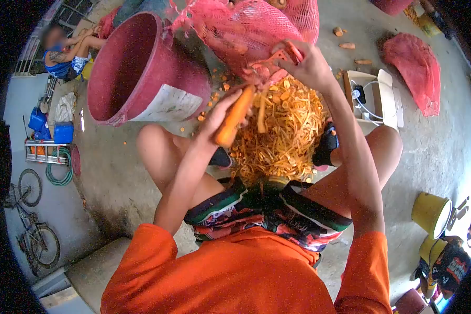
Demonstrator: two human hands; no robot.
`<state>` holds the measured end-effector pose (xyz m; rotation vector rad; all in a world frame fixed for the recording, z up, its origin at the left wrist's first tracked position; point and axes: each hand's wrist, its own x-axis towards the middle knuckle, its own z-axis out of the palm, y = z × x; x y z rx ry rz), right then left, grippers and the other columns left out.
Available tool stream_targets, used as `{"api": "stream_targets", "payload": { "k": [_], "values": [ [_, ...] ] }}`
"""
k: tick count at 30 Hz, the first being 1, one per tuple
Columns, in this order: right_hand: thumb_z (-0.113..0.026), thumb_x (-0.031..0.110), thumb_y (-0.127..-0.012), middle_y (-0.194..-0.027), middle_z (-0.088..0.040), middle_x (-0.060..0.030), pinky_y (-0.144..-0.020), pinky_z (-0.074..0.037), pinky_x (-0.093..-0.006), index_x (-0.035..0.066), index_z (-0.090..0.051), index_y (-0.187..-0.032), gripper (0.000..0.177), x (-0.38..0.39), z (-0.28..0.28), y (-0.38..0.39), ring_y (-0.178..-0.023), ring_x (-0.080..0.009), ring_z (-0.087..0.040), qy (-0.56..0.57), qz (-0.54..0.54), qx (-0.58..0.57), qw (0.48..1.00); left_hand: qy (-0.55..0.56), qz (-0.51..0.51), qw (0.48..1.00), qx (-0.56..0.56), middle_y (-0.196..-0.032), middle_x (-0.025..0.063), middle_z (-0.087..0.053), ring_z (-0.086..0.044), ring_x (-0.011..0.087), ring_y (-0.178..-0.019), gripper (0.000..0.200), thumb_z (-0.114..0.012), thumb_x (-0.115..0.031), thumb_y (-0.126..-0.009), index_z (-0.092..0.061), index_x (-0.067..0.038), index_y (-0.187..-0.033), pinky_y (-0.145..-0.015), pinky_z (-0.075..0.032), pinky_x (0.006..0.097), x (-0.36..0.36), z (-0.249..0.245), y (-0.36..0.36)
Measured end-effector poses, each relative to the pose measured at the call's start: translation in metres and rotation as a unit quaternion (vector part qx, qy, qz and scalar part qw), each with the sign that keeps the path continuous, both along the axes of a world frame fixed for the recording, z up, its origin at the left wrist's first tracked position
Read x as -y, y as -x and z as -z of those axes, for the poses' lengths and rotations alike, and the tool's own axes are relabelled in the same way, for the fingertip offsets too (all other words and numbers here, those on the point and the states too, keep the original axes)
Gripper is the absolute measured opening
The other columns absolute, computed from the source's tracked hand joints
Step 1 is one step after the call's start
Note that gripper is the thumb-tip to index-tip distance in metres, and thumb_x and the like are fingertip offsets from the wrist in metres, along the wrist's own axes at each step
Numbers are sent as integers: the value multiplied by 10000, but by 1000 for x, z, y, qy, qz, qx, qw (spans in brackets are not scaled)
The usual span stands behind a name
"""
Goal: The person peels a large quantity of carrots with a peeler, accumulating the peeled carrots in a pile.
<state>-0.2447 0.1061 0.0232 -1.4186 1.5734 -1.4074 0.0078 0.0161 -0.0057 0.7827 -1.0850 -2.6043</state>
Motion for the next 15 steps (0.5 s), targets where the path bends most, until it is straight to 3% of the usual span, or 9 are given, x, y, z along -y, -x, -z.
{"api": "stream_targets", "payload": {
  "k": [2,3,4,5,7,8,11,13,15],
  "values": [
    [-771,49,-854,-984,-751,-71,-794,-571,-338,53,-703,-1102,257,3,-1,-11,-871,-182,-704,25,11,1,1000,23,-37,999,-15,-1108,8,-622,-631,100,-849,326,-549,-290,-1039,-562,-117,-1315,-647,-552,252,-4,5,14],
    [-766,54,-860,-983,-748,-77,-808,-563,-338,55,-707,-1093,241,-5,-13,-40,-883,-192,-701,59,-83,-70,992,13,-82,996,-24,-1133,12,-624,-629,98,-866,326,-548,-283,-1036,-562,-120,-1319,-673,-557,254,-8,8,22],
    [-761,59,-865,-982,-745,-83,-822,-556,-339,56,-712,-1084,225,-10,-21,-56,-895,-201,-697,89,-176,-138,971,3,-15,997,-70,-1196,20,-627,-621,91,-945,316,-542,-259,-1037,-565,-119,-1319,-778,-561,263,5,26,11],
    [-761,59,-865,-982,-745,-83,-822,-556,-339,56,-712,-1084,225,-11,-24,-56,-895,-201,-697,88,-177,-135,971,2,-16,998,-67,-1196,20,-627,-621,91,-945,316,-542,-259,-1037,-565,-119,-1319,-778,-561,263,6,26,12],
    [-743,54,-870,-986,-738,-92,-854,-546,-342,54,-714,-1073,205,-12,-20,-57,-923,-219,-694,33,-178,-98,979,-62,-7,990,-129,-997,25,-649,-641,125,-724,300,-518,-262,-1052,-562,-100,-1300,-592,-555,283,1,17,12],
    [-742,55,-872,-989,-739,-87,-860,-548,-341,50,-710,-1075,206,-6,-12,-46,-926,-221,-697,14,-116,-108,987,-36,-16,993,-115,-1103,19,-645,-646,91,-877,282,-521,-246,-1055,-567,-122,-1304,-666,-573,261,-1,10,9],
    [-754,54,-857,-970,-736,-82,-865,-551,-341,50,-709,-1069,217,6,6,-2,-901,-193,-699,32,-2,-36,999,-37,3,997,-72,-1069,23,-653,-654,99,-821,293,-512,-270,-1062,-567,-108,-1299,-599,-563,248,6,12,6],
    [-765,40,-835,-950,-728,-63,-858,-552,-326,58,-703,-1074,248,-5,-10,-24,-876,-158,-698,2,-14,52,999,-37,-18,997,-64,-1063,25,-659,-658,103,-820,287,-520,-273,-1059,-570,-108,-1288,-612,-564,242,1,2,12],
    [-753,19,-836,-947,-733,-47,-868,-556,-322,72,-707,-1087,260,-14,-22,-54,-868,-133,-697,94,-91,-167,977,-92,-25,993,-66,-1015,21,-653,-658,104,-819,286,-544,-280,-1048,-569,-127,-1287,-602,-555,234,2,5,15]
  ]
}}
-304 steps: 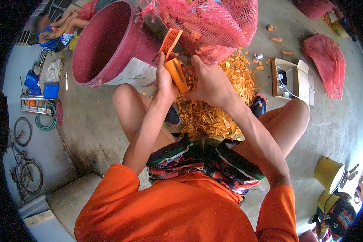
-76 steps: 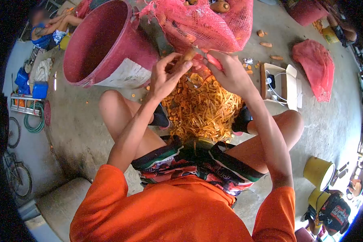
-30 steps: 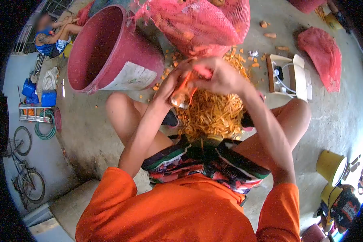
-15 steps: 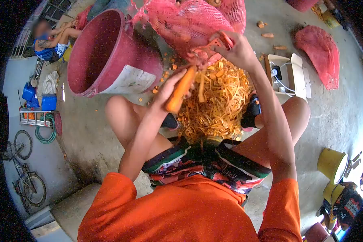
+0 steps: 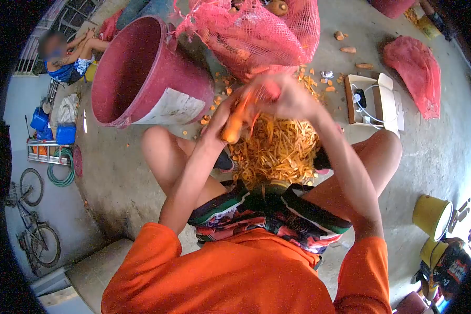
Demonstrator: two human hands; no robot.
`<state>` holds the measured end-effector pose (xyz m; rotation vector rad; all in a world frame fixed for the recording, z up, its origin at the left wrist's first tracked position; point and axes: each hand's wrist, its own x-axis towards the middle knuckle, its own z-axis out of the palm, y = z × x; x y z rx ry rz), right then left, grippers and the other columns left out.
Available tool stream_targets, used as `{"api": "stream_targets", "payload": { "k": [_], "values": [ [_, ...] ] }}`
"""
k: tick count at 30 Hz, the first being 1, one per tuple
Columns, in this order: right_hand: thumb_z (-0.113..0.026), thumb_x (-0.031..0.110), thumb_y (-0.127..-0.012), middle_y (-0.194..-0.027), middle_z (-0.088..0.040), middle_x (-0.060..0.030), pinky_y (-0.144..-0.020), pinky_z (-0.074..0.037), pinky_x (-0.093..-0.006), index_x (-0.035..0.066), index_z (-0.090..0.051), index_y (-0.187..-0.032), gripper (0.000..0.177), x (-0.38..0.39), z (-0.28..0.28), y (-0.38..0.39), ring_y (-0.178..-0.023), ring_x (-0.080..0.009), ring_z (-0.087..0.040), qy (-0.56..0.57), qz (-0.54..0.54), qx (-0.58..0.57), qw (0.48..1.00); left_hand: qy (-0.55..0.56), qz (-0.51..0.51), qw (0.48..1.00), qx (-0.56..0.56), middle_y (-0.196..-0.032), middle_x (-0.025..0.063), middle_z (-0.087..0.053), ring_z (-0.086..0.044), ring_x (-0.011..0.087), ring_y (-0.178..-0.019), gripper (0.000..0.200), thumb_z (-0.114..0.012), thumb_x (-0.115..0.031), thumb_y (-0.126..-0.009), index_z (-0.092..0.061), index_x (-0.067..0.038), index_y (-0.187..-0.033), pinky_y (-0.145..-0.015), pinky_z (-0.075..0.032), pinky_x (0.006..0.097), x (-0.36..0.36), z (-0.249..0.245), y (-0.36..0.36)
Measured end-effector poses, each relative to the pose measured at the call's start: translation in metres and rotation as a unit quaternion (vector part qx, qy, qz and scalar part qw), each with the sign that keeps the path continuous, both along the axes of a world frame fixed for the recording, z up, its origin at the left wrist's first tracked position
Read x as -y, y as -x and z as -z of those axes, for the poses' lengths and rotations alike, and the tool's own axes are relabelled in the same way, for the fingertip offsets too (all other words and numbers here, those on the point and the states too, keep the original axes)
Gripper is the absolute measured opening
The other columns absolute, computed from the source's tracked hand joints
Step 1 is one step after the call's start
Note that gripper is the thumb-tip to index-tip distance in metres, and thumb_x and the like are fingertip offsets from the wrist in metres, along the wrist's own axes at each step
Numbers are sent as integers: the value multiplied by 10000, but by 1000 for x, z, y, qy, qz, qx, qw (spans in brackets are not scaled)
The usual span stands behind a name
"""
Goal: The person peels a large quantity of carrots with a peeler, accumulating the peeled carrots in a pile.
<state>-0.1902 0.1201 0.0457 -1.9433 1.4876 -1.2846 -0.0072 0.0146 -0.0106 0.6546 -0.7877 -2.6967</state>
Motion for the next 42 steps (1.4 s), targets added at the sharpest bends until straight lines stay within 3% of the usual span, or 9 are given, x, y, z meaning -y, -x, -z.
{"api": "stream_targets", "payload": {
  "k": [1,5,23,25,26,28,32,34,42],
  "values": [
    [-749,28,-854,-938,-748,-39,-888,-559,-340,86,-713,-1104,259,0,-9,-5,-878,-142,-703,-168,-78,-14,983,-34,35,997,-52,-956,18,-654,-655,101,-789,288,-562,-295,-1040,-574,-134,-1278,-588,-544,232,3,2,-3],
    [-764,59,-873,-884,-741,-59,-843,-563,-311,32,-696,-1103,241,11,11,31,-885,-147,-703,-107,55,211,970,63,45,996,40,-959,36,-652,-645,110,-805,339,-542,-344,-1047,-558,-99,-1282,-586,-529,242,-3,-6,-11],
    [-819,88,-793,-928,-727,-55,-837,-553,-328,93,-716,-1060,287,3,1,2,-910,-173,-706,30,22,19,999,0,-29,999,-18,-1088,89,-639,-649,142,-828,303,-521,-304,-1054,-574,-78,-1248,-644,-556,249,-3,-1,4],
    [-825,103,-786,-997,-735,-73,-851,-565,-355,97,-712,-1080,314,2,-2,-4,-934,-193,-710,-180,-39,-28,982,-43,-22,998,-45,-1129,96,-624,-642,145,-900,308,-520,-275,-1054,-555,-71,-1283,-643,-567,259,-6,-5,1],
    [-824,95,-790,-1007,-732,-82,-842,-572,-361,91,-717,-1067,297,6,15,5,-940,-194,-709,6,24,0,1000,-48,-19,998,-37,-1129,96,-624,-642,145,-900,308,-520,-275,-1054,-555,-71,-1283,-643,-567,259,-6,-3,-7],
    [-826,91,-788,-971,-728,-75,-848,-565,-353,90,-731,-1053,282,12,11,38,-946,-184,-700,-116,93,267,952,4,13,1000,14,-1120,89,-624,-639,132,-909,323,-531,-271,-1050,-544,-74,-1305,-650,-566,246,1,1,-12],
    [-803,76,-817,-918,-719,-61,-819,-559,-330,65,-727,-1064,258,3,6,24,-932,-154,-689,-56,103,217,969,43,1,999,6,-1141,83,-624,-645,128,-933,340,-540,-300,-1046,-558,-77,-1302,-694,-569,240,5,17,-10],
    [-772,48,-845,-908,-716,-48,-791,-553,-295,44,-712,-1090,252,-5,-13,-12,-912,-127,-678,-88,-89,15,992,66,-62,994,66,-1003,22,-621,-618,75,-862,325,-510,-266,-1048,-543,-72,-1307,-680,-526,245,-4,-9,4],
    [-757,24,-851,-935,-721,-45,-784,-551,-278,40,-720,-1055,207,10,9,38,-911,-118,-676,-30,101,146,984,-6,-15,1000,12,-1020,72,-623,-629,151,-815,321,-533,-286,-1058,-560,-52,-1275,-616,-550,254,1,-5,-11]
  ]
}}
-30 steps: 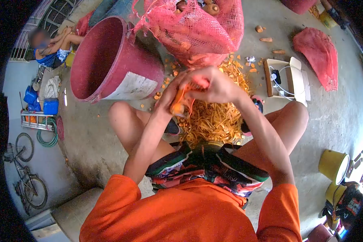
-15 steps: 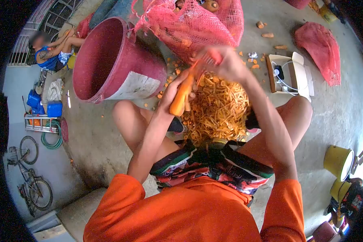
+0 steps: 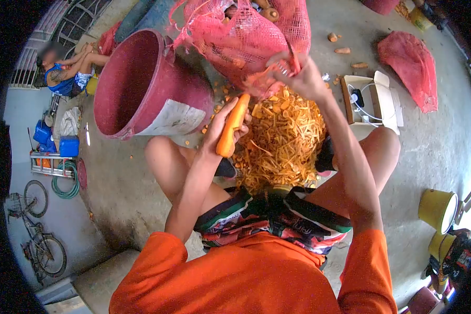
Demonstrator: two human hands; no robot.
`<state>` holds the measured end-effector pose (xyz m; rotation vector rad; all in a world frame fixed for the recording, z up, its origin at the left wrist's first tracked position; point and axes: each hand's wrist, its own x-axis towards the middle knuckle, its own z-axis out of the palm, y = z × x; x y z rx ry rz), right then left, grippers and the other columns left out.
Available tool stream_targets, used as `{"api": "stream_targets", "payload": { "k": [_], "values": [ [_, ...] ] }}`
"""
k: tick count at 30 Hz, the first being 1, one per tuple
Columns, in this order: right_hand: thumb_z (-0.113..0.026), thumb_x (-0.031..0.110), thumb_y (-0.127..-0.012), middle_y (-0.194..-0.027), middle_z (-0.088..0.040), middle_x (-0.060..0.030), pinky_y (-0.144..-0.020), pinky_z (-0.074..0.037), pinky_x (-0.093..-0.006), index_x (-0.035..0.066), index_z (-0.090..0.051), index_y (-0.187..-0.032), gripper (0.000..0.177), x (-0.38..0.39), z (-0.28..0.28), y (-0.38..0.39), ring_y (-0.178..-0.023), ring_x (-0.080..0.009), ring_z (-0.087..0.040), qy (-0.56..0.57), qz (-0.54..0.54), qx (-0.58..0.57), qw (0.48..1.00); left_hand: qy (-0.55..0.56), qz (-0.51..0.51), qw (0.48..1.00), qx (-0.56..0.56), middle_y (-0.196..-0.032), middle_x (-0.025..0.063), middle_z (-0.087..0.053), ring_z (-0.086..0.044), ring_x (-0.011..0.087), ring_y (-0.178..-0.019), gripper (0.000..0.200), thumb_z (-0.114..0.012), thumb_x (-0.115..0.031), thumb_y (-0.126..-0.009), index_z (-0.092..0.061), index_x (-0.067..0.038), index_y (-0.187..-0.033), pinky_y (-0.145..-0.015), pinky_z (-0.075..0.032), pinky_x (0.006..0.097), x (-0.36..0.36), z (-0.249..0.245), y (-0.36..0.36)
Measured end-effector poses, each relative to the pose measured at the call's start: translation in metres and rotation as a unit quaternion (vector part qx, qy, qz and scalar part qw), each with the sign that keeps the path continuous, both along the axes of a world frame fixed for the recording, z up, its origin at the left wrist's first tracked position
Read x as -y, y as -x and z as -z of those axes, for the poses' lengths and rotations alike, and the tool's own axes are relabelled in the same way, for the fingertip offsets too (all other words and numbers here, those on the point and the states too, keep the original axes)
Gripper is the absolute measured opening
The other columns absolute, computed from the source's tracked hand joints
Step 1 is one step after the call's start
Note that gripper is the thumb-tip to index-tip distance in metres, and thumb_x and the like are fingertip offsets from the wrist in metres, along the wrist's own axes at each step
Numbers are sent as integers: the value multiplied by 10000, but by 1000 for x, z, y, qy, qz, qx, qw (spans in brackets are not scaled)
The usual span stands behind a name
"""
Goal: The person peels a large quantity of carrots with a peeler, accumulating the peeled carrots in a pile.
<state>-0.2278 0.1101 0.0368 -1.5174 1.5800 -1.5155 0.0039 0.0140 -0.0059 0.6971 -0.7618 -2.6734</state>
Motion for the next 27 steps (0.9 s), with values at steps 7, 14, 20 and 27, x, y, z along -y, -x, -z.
{"api": "stream_targets", "payload": {
  "k": [7,14,20,27],
  "values": [
    [-724,32,-887,-925,-737,-44,-764,-550,-277,53,-726,-1060,174,-4,-6,-3,-830,-109,-684,-116,55,-36,991,-39,1,999,-5,-975,62,-613,-636,151,-826,325,-548,-276,-1054,-566,-43,-1281,-586,-541,237,-2,-5,-1],
    [-714,18,-894,-914,-742,-55,-696,-542,-276,3,-689,-1009,118,-1,-1,-11,-842,-90,-677,51,-54,-111,991,14,97,994,-48,-983,66,-603,-635,147,-856,332,-526,-297,-1065,-564,-38,-1270,-597,-559,232,17,13,-5],
    [-707,17,-912,-1000,-737,-58,-789,-591,-289,4,-684,-1081,170,2,5,13,-880,-141,-692,-35,12,37,999,-48,33,998,-29,-998,59,-625,-650,153,-847,336,-527,-315,-1062,-582,-52,-1264,-587,-563,242,8,9,-2],
    [-743,20,-830,-997,-727,-100,-889,-526,-363,21,-720,-1062,233,-14,-24,-62,-969,-207,-680,-25,-192,-6,981,19,-4,998,-54,-1113,55,-624,-634,142,-1015,249,-516,-236,-1045,-601,-71,-1212,-847,-548,306,0,-8,10]
  ]
}}
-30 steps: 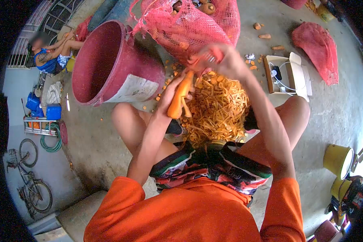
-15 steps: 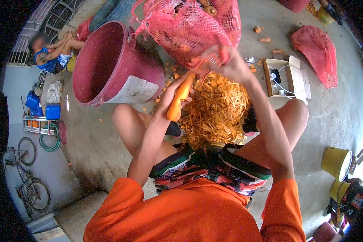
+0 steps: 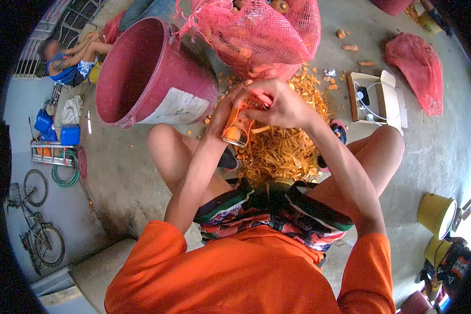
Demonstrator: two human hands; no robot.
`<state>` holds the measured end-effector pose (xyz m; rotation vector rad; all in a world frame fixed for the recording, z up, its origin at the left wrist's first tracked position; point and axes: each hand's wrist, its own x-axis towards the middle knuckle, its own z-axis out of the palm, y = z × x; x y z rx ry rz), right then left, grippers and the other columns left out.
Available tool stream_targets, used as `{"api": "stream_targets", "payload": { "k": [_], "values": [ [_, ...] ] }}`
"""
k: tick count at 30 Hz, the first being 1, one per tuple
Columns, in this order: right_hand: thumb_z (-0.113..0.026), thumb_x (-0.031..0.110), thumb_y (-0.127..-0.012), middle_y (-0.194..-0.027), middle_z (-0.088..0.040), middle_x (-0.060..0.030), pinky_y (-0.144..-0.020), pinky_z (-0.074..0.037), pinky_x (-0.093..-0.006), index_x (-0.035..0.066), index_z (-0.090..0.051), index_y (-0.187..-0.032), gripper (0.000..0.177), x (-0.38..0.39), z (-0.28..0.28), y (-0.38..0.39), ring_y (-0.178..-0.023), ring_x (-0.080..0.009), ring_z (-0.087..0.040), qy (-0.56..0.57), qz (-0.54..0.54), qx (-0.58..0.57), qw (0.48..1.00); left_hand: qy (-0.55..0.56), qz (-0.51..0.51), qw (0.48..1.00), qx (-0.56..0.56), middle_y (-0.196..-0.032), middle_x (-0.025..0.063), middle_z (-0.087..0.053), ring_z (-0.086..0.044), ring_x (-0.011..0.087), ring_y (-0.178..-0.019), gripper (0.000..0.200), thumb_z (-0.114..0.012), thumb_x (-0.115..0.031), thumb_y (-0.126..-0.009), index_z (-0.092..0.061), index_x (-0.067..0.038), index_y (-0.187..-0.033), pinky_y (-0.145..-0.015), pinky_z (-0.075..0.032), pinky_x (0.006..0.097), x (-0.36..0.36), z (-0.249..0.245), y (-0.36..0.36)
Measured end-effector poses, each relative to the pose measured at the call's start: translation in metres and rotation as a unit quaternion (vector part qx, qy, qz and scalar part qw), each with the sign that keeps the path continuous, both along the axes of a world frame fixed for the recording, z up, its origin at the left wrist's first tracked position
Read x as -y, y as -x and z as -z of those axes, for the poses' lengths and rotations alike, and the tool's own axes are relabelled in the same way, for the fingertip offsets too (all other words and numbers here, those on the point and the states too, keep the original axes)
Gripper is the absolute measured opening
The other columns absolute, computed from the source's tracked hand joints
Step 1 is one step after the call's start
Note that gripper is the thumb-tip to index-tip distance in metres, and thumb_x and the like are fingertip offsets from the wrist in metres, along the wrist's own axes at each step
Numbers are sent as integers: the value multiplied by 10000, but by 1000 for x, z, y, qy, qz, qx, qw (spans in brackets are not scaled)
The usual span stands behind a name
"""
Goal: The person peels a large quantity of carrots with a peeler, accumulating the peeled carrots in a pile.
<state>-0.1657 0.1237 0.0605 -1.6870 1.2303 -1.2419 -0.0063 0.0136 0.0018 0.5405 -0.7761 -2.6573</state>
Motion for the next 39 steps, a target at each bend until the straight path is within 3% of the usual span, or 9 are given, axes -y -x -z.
{"api": "stream_targets", "payload": {
  "k": [6,13,20,23,25,29,31,37,39],
  "values": [
    [-737,30,-854,-989,-735,-64,-792,-537,-311,26,-719,-1059,206,25,36,45,-888,-140,-672,23,124,-9,992,-30,32,999,8,-922,31,-664,-658,138,-713,287,-543,-281,-1044,-601,-58,-1215,-559,-564,230,8,8,-11],
    [-766,-15,-829,-1028,-749,-58,-757,-557,-269,18,-687,-1020,210,14,22,40,-894,-124,-688,100,115,-82,985,-26,23,999,6,-1024,57,-657,-655,138,-822,303,-535,-278,-1056,-589,-67,-1267,-607,-558,242,5,7,-9],
    [-732,7,-879,-992,-731,-59,-791,-553,-284,12,-692,-1049,174,15,28,58,-888,-140,-691,-23,169,101,980,-79,12,996,42,-1067,84,-655,-652,155,-845,296,-563,-245,-1046,-592,-59,-1275,-616,-559,263,2,4,-14],
    [-754,21,-866,-1000,-732,-47,-834,-541,-293,29,-706,-1062,202,8,11,27,-932,-134,-682,68,106,-94,988,-114,14,993,-3,-1042,83,-654,-657,165,-838,290,-571,-256,-1043,-603,-54,-1249,-618,-562,276,-2,-8,-5],
    [-769,31,-855,-1000,-732,-41,-869,-526,-294,43,-713,-1058,211,14,28,41,-966,-127,-672,35,129,-29,991,-138,33,990,-25,-1041,83,-657,-661,168,-831,287,-579,-258,-1039,-609,-53,-1238,-618,-563,284,-4,-1,-9],
    [-768,3,-838,-1032,-737,-78,-869,-540,-330,54,-697,-1058,236,23,32,68,-986,-144,-677,65,217,14,974,-97,5,995,28,-1117,89,-673,-666,143,-844,274,-563,-246,-1041,-613,-68,-1244,-634,-569,284,11,17,-12],
    [-756,11,-849,-1024,-733,-85,-853,-539,-323,66,-690,-1063,231,11,19,37,-968,-154,-682,47,113,73,990,-57,4,998,-14,-1110,80,-666,-661,136,-860,282,-547,-254,-1048,-604,-76,-1260,-641,-575,277,14,23,-10],
    [-757,7,-846,-946,-725,-62,-803,-557,-350,56,-716,-1056,220,9,9,21,-949,-146,-689,81,118,-81,986,-18,-32,999,26,-1078,50,-686,-681,144,-859,321,-560,-269,-1039,-590,-99,-1309,-646,-589,271,0,10,-10],
    [-781,49,-832,-910,-718,-65,-804,-543,-333,46,-711,-1062,241,16,6,35,-908,-104,-670,10,149,38,988,-5,-23,1000,-1,-1078,45,-692,-688,150,-873,334,-564,-278,-1036,-587,-104,-1320,-652,-594,275,3,14,-11]
  ]
}}
